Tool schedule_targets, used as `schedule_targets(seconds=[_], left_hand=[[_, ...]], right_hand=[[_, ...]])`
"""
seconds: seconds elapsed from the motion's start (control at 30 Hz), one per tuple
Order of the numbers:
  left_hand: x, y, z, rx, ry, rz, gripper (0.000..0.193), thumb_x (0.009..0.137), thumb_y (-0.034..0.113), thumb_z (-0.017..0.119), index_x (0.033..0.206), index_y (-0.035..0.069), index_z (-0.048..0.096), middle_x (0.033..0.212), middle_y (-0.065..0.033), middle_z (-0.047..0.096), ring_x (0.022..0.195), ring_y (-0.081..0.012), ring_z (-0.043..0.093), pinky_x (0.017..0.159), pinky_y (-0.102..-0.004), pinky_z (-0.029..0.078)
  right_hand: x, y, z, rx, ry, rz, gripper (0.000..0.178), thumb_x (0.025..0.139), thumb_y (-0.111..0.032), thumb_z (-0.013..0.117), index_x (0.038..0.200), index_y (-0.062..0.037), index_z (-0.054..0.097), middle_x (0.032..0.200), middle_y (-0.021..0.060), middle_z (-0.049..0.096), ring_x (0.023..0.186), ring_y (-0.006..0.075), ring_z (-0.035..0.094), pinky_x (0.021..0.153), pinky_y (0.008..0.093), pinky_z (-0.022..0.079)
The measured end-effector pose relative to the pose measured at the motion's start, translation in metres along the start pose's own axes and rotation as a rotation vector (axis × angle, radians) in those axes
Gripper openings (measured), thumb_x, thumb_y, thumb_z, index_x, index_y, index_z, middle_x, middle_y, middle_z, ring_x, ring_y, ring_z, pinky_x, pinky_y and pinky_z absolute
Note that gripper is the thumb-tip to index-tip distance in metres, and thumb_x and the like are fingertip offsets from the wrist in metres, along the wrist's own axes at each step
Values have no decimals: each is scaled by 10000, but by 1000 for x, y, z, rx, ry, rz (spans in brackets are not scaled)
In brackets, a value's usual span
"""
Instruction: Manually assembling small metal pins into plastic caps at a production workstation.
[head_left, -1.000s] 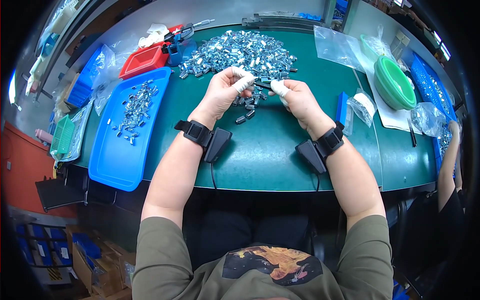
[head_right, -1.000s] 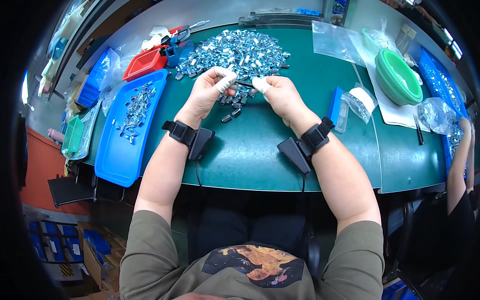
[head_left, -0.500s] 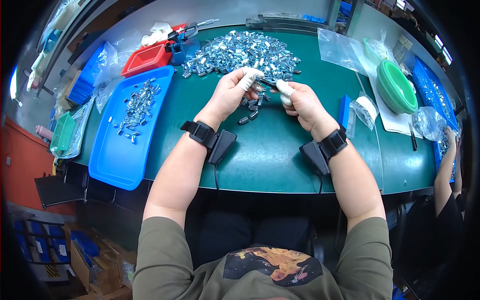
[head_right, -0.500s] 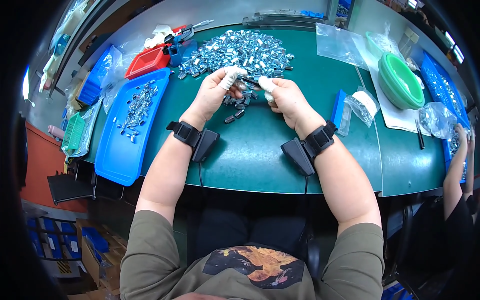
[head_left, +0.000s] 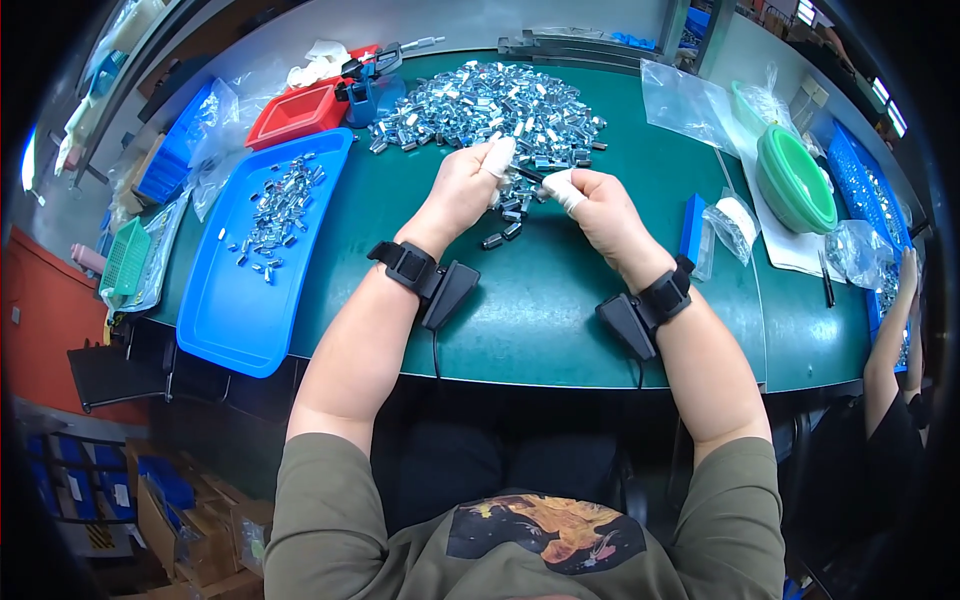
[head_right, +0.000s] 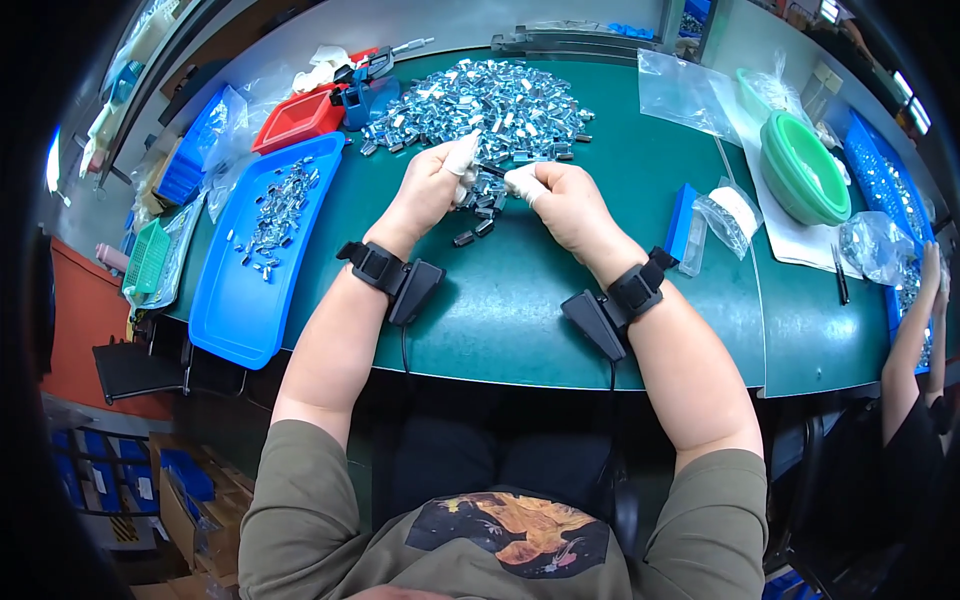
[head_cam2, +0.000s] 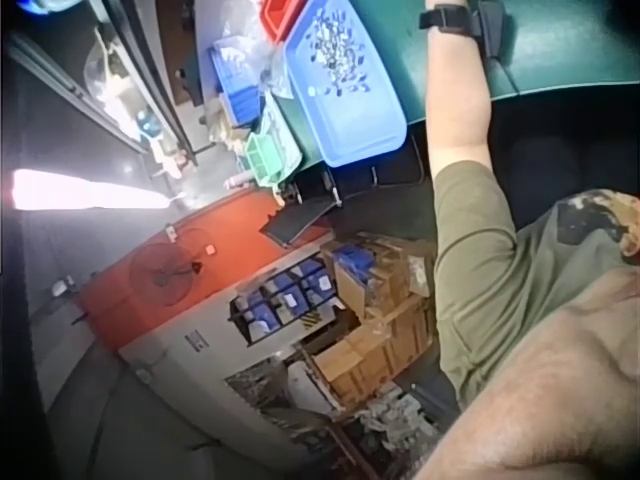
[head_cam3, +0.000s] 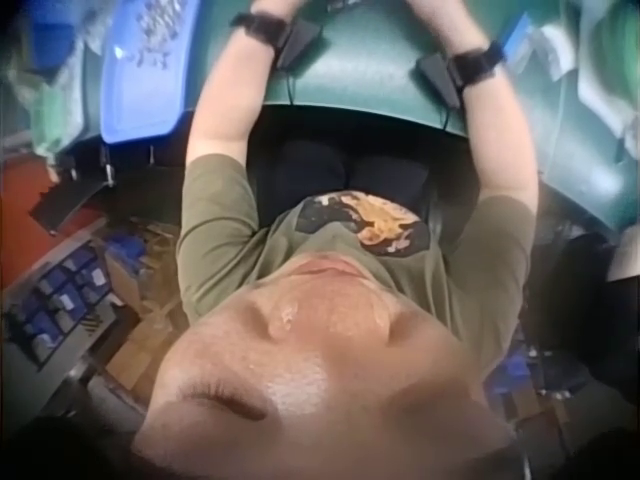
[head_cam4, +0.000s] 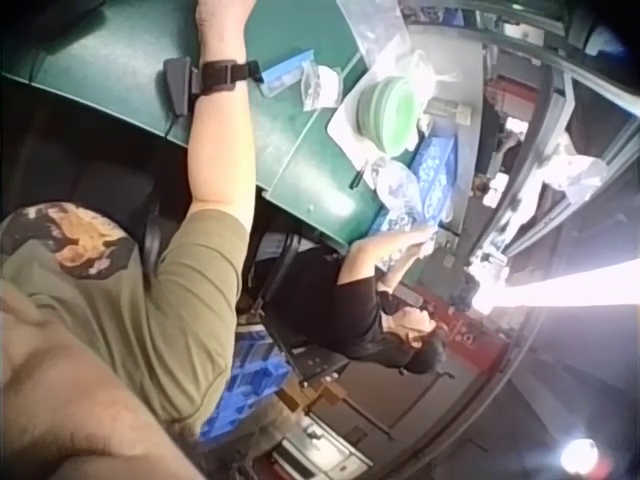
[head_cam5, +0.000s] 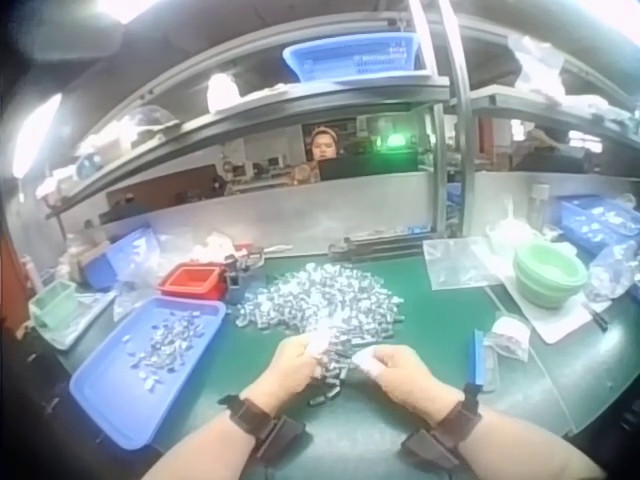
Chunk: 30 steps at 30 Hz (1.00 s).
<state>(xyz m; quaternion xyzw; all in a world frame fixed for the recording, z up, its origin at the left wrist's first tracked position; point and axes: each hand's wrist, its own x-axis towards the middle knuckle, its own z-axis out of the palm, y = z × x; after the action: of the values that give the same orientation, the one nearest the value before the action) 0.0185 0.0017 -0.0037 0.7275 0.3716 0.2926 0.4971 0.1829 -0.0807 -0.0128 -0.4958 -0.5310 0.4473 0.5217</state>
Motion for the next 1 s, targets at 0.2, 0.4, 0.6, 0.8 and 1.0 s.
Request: schedule_targets(seconds=[0.2,0.4,0.6,0.8,1.0], left_hand=[[-3,7,3,-425,-32,-27,346,910,351,379,1029,50,499,906,-87,596,777,-151,574,649,-245,450],[-4,11,5,-902,-84,97,353,909,291,395,1141,31,454,1082,-143,553,977,-253,562,807,-313,450],[-3,6,6,-1022,-133,55,363,903,285,412,1159,29,432,1076,-148,552,1017,-257,540,814,-329,454],[-4,7,6,-1065,-158,36,370,899,295,420,1157,31,426,1106,-149,532,1050,-261,518,837,-339,447],[-6,11,6,-1059,-137,89,372,896,295,425,1159,31,422,1122,-151,521,1048,-264,518,847,-347,442]], right_hand=[[-2,-5,-2,-22,93,55,171,842,-168,550,897,-19,613,771,-38,565,680,29,453,602,171,357],[5,0,-12,-46,323,-129,161,831,-145,563,912,-11,602,813,-18,572,740,49,474,664,194,381],[3,8,-6,-244,253,-167,169,827,-141,570,921,-3,594,817,-16,572,731,47,472,650,195,381],[1,1,-7,-233,317,-192,161,823,-125,574,924,-2,595,815,-17,575,719,47,476,643,199,389],[2,0,-8,-132,272,-221,165,819,-117,579,933,1,595,814,-12,579,729,50,488,655,198,398]])
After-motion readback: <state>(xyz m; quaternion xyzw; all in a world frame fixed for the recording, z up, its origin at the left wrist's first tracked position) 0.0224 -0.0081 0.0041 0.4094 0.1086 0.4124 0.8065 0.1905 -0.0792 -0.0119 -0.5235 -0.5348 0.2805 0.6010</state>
